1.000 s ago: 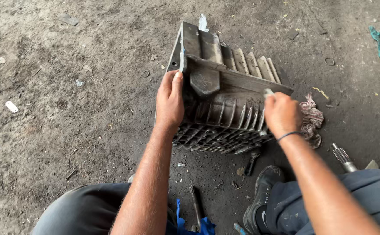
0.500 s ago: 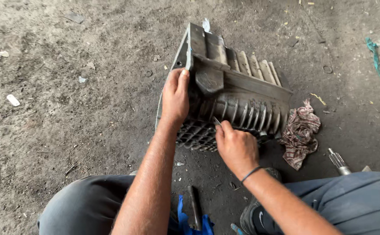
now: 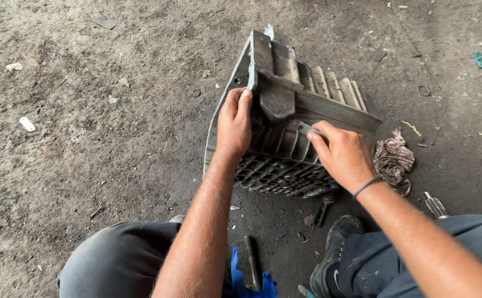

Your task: The person cleans a large metal machine housing by scraping residue from the exterior fins and crevices using a small metal strip.

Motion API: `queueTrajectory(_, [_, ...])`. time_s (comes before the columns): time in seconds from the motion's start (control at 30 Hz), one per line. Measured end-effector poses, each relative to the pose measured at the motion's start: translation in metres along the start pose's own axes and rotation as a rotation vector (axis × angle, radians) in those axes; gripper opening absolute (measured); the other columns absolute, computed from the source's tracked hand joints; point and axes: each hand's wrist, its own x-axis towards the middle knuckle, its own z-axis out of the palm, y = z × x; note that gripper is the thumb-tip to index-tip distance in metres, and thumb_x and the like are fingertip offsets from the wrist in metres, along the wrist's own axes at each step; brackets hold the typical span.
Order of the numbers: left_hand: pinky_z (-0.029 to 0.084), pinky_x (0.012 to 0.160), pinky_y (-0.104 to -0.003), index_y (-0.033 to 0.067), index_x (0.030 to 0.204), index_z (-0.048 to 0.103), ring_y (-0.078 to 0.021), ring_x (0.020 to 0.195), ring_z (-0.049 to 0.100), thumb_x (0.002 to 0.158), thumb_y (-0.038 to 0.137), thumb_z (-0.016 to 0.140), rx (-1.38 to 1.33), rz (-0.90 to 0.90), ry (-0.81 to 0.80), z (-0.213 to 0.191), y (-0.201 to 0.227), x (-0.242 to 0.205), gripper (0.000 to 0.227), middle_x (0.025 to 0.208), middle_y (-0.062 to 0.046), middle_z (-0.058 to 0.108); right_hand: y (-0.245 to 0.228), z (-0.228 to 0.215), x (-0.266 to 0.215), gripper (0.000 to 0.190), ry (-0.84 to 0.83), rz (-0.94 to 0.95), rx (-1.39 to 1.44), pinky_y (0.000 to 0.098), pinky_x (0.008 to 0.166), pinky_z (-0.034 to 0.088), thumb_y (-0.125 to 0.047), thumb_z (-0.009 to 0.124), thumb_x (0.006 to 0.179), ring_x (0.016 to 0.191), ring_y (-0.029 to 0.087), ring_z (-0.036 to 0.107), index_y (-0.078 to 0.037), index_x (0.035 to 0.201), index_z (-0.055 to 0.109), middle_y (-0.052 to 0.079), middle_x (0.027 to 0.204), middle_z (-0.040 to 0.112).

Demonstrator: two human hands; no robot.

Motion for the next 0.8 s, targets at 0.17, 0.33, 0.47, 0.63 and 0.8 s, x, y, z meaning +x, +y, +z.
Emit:
queueTrajectory(0.17, [0.051,0.098,-0.038,0.0047,0.126,0.063,-0.0245,0.114,0.068,0.105,0.040,0.047,0.149,-0.094,-0.002,-0.003,0.010,-0.003,0.044,0.116,-0.014,0.073,-0.001,-0.006,-0.001,0.021,-0.005,-0.181,-0.082,0.0476,0.065,0.056,-0.029,0.063,0.101,0.076,0.037,0.072,-0.011,0.108,0.070,0.016,0.084,0.074])
queueTrajectory(0.33, [0.051,0.099,-0.039,0.0045,0.127,0.062,-0.0248,0.115,0.068,0.106,0.039,0.047,0.149,-0.060,0.011,-0.001,0.009,-0.002,0.043,0.118,-0.015,0.072,-0.003,0.005,0.001,0.021,-0.016,-0.147,-0.071,0.0468,0.060,0.055,-0.030,0.063,0.102,0.066,0.036,0.071,-0.011,0.109,0.071,0.016,0.072,0.071])
queueTrajectory(0.47, [0.051,0.099,-0.038,0.0044,0.126,0.062,-0.0240,0.114,0.069,0.107,0.039,0.045,0.165,-0.069,0.003,0.002,0.007,0.002,0.043,0.116,-0.015,0.073,-0.006,0.012,0.002,0.021,-0.033,-0.114,-0.046,0.0468,0.058,0.054,-0.030,0.063,0.102,0.063,0.034,0.071,-0.012,0.109,0.072,0.016,0.067,0.069])
queueTrajectory(0.63, [0.050,0.099,-0.037,0.0040,0.125,0.063,-0.0234,0.113,0.068,0.107,0.038,0.047,0.161,-0.052,0.013,0.002,0.005,-0.001,0.042,0.115,-0.014,0.072,-0.010,0.022,0.002,0.025,-0.132,0.170,0.267,0.0472,0.055,0.050,-0.031,0.063,0.102,0.056,0.035,0.068,-0.010,0.111,0.071,0.019,0.070,0.067])
queueTrajectory(0.8, [0.052,0.098,-0.036,0.0030,0.123,0.064,-0.0220,0.110,0.068,0.107,0.037,0.049,0.114,-0.015,0.010,-0.001,0.006,0.000,0.041,0.113,-0.014,0.074,0.003,0.011,0.010,0.023,-0.095,0.004,0.335,0.0451,0.058,0.052,-0.030,0.064,0.102,0.070,0.035,0.066,-0.010,0.108,0.072,0.015,0.077,0.071])
